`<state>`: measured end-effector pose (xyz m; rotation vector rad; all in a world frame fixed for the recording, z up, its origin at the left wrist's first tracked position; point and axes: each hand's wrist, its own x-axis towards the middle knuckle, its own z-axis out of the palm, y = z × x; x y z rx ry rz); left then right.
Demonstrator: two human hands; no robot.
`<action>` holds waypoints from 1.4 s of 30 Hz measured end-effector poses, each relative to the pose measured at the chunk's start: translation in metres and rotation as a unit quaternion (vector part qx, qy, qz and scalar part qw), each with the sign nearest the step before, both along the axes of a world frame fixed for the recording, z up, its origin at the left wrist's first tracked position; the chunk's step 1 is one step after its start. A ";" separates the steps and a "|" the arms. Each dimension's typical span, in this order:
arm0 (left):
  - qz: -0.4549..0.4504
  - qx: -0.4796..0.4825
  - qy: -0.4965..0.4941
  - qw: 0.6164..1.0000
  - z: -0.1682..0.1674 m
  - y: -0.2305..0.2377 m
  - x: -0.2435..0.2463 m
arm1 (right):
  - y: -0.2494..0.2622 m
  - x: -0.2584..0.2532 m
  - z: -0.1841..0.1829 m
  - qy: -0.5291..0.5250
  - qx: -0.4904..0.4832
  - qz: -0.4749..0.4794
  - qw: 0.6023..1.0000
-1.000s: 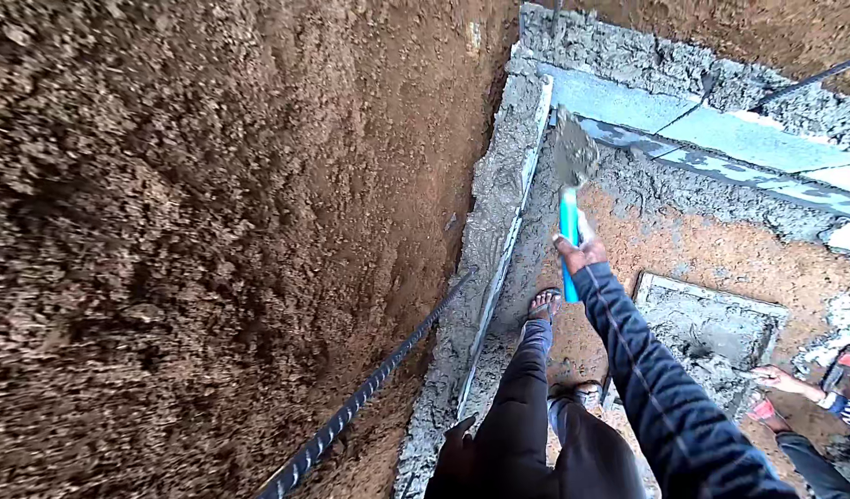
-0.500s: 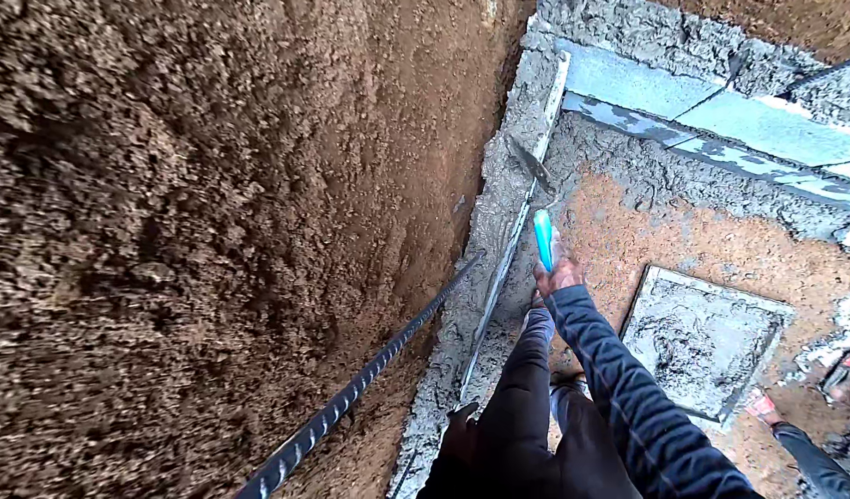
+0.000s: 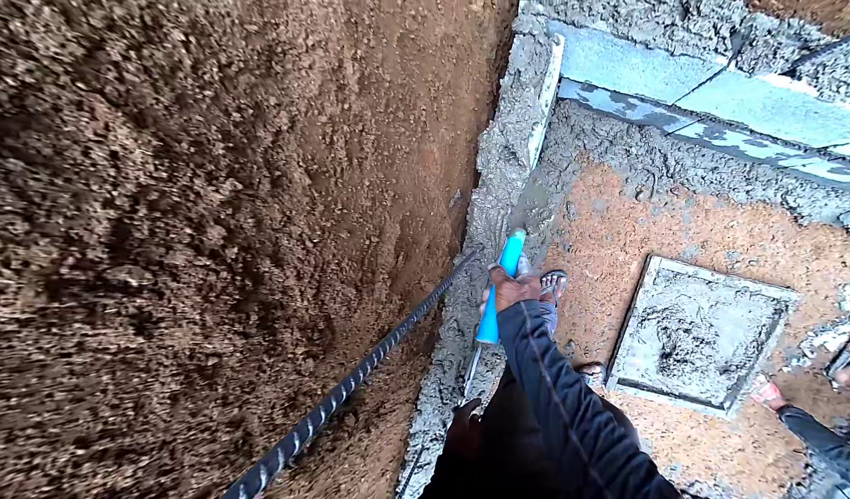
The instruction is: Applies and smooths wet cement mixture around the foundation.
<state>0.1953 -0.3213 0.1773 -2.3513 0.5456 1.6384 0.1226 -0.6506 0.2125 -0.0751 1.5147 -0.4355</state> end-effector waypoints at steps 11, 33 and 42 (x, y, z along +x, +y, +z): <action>-0.055 -0.014 -0.020 0.998 0.006 0.002 -0.001 | -0.042 -0.012 0.004 0.123 -0.109 0.329 0.930; -0.590 -0.252 0.041 0.766 -0.099 0.006 -0.122 | 0.452 -0.465 -0.266 0.182 0.181 0.106 0.961; -0.679 -0.230 0.054 0.695 -0.121 0.016 -0.146 | 0.370 -0.566 -0.250 0.252 0.066 0.119 0.958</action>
